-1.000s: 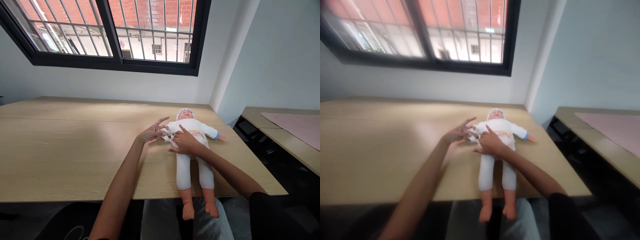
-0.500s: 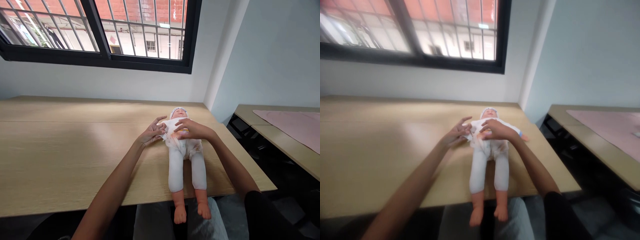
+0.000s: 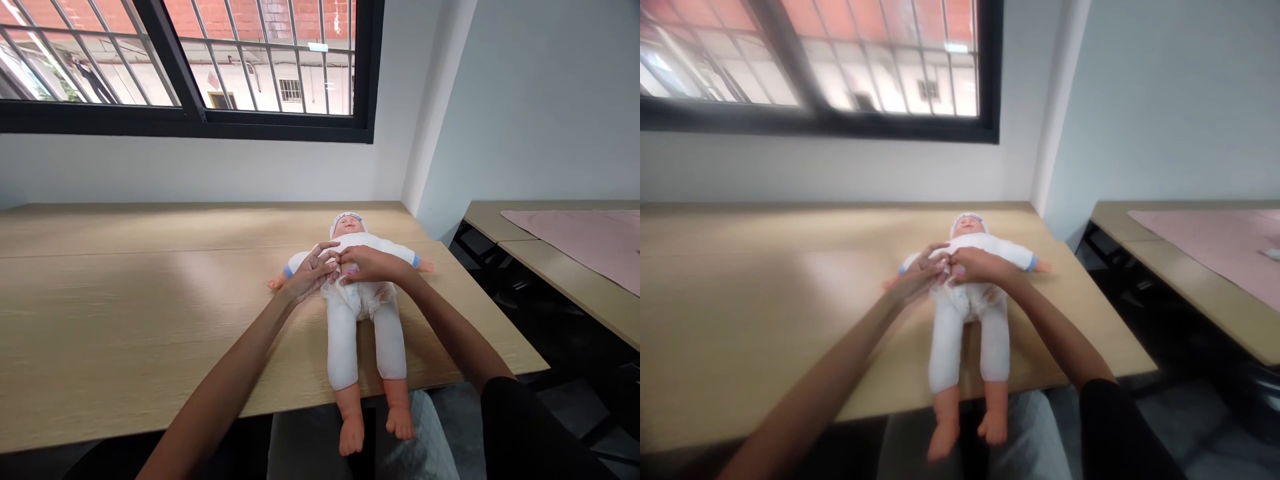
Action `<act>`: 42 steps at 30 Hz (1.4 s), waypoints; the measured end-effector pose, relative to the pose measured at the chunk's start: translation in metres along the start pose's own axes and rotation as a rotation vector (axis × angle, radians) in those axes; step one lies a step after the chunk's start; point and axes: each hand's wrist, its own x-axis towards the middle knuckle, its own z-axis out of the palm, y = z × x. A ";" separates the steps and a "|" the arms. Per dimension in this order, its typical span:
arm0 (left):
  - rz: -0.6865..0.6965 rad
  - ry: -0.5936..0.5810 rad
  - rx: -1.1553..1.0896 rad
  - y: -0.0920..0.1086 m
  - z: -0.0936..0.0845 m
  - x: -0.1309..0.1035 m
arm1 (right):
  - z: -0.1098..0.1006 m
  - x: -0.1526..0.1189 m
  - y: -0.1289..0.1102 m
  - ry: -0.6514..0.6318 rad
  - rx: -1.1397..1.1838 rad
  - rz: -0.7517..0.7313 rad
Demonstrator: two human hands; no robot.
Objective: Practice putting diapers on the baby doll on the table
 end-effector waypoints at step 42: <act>-0.025 -0.067 0.034 -0.004 -0.011 0.004 | -0.024 -0.009 0.041 -0.147 0.163 0.042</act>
